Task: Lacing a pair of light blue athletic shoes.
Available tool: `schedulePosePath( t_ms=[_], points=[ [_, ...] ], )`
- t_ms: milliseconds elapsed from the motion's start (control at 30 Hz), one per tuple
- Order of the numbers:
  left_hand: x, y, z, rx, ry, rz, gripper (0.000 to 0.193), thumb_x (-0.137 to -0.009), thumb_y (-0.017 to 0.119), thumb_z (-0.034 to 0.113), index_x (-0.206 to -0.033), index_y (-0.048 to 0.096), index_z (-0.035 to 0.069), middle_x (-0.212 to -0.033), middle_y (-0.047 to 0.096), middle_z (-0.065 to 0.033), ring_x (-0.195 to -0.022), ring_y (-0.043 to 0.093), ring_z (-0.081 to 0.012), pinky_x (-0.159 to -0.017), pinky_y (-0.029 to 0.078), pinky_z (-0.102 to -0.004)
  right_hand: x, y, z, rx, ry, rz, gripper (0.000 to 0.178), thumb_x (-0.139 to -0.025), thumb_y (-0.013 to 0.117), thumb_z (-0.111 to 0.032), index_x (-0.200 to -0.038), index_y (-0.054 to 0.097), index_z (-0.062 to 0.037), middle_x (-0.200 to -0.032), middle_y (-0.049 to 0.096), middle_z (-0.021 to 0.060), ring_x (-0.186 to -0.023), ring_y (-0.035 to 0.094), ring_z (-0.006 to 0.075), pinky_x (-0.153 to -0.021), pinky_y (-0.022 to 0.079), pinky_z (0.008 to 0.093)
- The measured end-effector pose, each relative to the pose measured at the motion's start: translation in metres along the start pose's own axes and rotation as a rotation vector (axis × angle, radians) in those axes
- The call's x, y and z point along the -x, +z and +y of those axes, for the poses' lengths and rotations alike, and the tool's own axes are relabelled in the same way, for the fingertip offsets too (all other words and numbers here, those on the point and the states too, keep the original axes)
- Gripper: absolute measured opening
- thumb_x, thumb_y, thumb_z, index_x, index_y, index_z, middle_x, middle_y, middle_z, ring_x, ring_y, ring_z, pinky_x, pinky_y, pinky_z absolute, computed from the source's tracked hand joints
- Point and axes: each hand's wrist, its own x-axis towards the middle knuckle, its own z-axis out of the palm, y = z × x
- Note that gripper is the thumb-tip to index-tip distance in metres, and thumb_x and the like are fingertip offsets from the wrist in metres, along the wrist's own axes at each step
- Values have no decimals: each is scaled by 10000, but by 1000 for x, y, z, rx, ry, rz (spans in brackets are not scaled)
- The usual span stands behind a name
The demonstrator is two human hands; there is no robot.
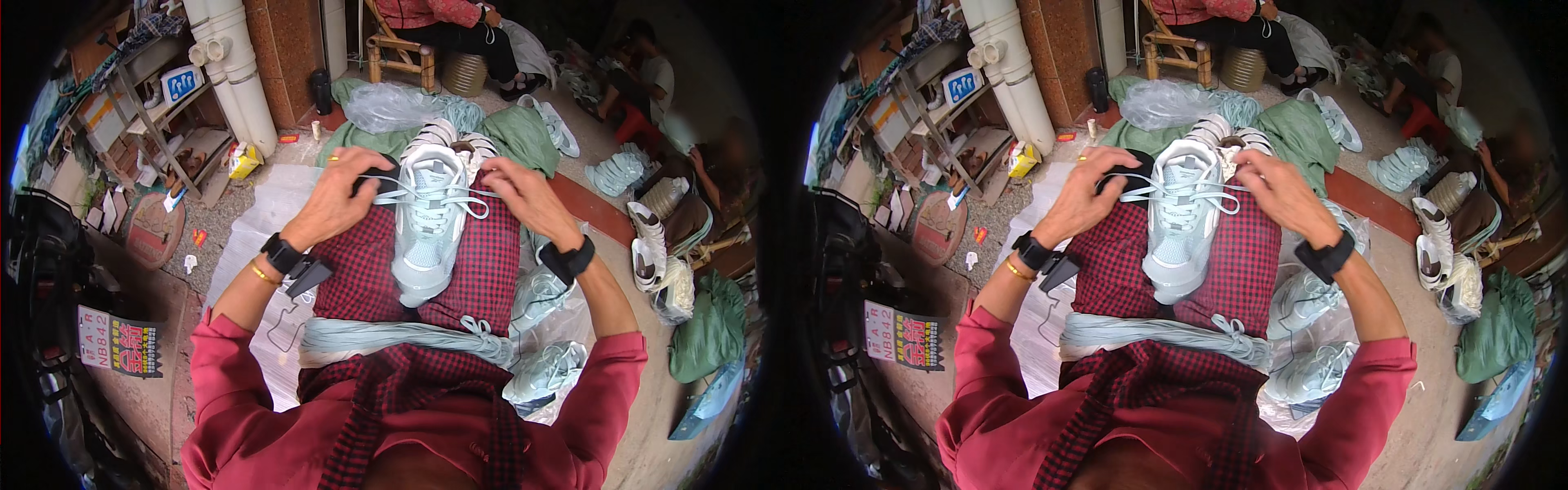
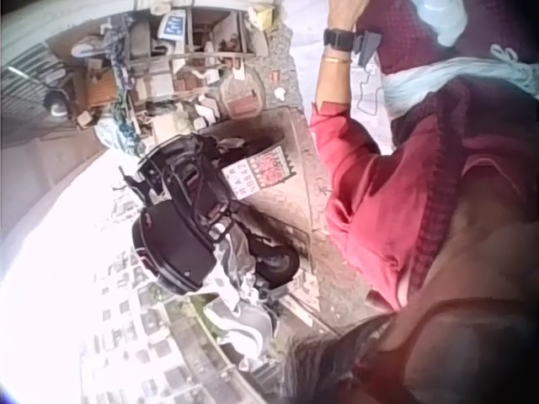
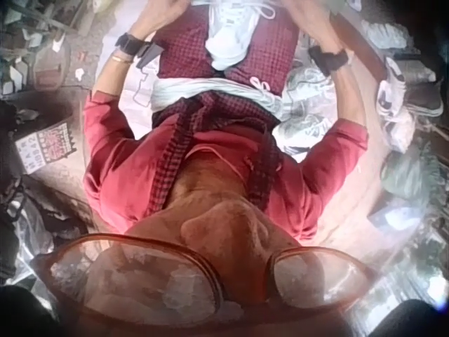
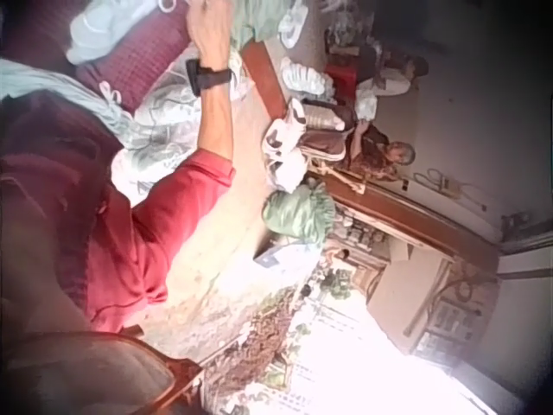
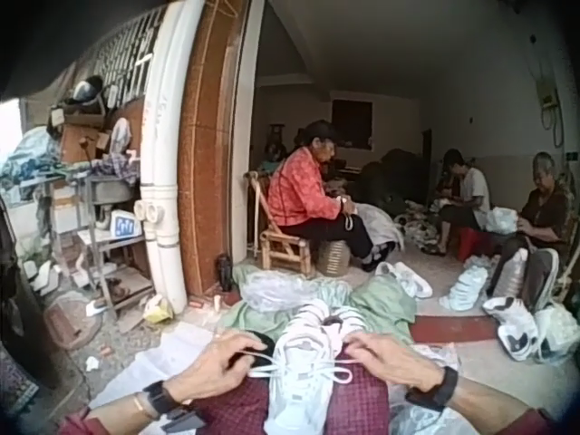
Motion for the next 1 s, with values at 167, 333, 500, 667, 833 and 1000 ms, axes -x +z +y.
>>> schedulePosePath(
  t_ms=[167, 333, 500, 667, 833, 1000],
  points=[
    [-17, -3, 19, 29, 47, -56, 255, -821, 670, 97, -1054, 581, 45, -1173, 577, -145, -1109, 534, -324, -1004, 376, -431, -16, 22, -12, 35, -114, -130, 226, -948, 500, -183, -1078, 502, 2, -795, 586, 193, -750, 581, 355, -715, 456, 425],
    [14, -4, 23, -251, 117, 46, 361, -734, 787, 176, -1001, 557, 98, -1050, 539, -97, -1032, 506, -297, -877, 356, -430, -12, 23, -5, -12, -81, -114, 219, -962, 482, -195, -1063, 502, -1, -869, 581, 156, -733, 551, 270, -697, 451, 391],
    [30, 25, 6, -212, 123, 258, 164, -761, 768, 84, -865, 645, 48, -904, 592, -71, -872, 570, -276, -778, 433, -362, -13, 27, -1, -45, -85, -57, 192, -955, 480, -175, -1047, 511, -10, -720, 563, 146, -669, 561, 298, -666, 446, 403],
    [15, 15, 12, 577, -240, 7, 123, -845, 702, 51, -773, 621, -6, -1021, 587, -89, -874, 572, -220, -761, 467, -301, -16, 30, 1, -190, 14, -78, 158, -977, 502, -163, -1021, 552, -20, -760, 537, 21, -650, 488, 113, -596, 413, 307],
    [-2, 19, 5, 244, -151, -71, 245, -788, 781, 168, -764, 577, 35, -1095, 564, -107, -1047, 528, -276, -907, 428, -389, -19, 28, 18, -337, 111, 13, 69, -928, 548, -88, -990, 566, -65, -678, 448, -99, -617, 371, 6, -545, 295, 202],
    [-8, 18, -1, 102, -36, 16, 183, -806, 700, 147, -951, 615, 76, -1038, 587, -110, -1099, 499, -296, -965, 346, -445, -10, 11, 37, -523, 193, 77, 72, -920, 594, -102, -977, 591, -57, -721, 541, -80, -662, 472, 21, -585, 376, 196]
  ],
)
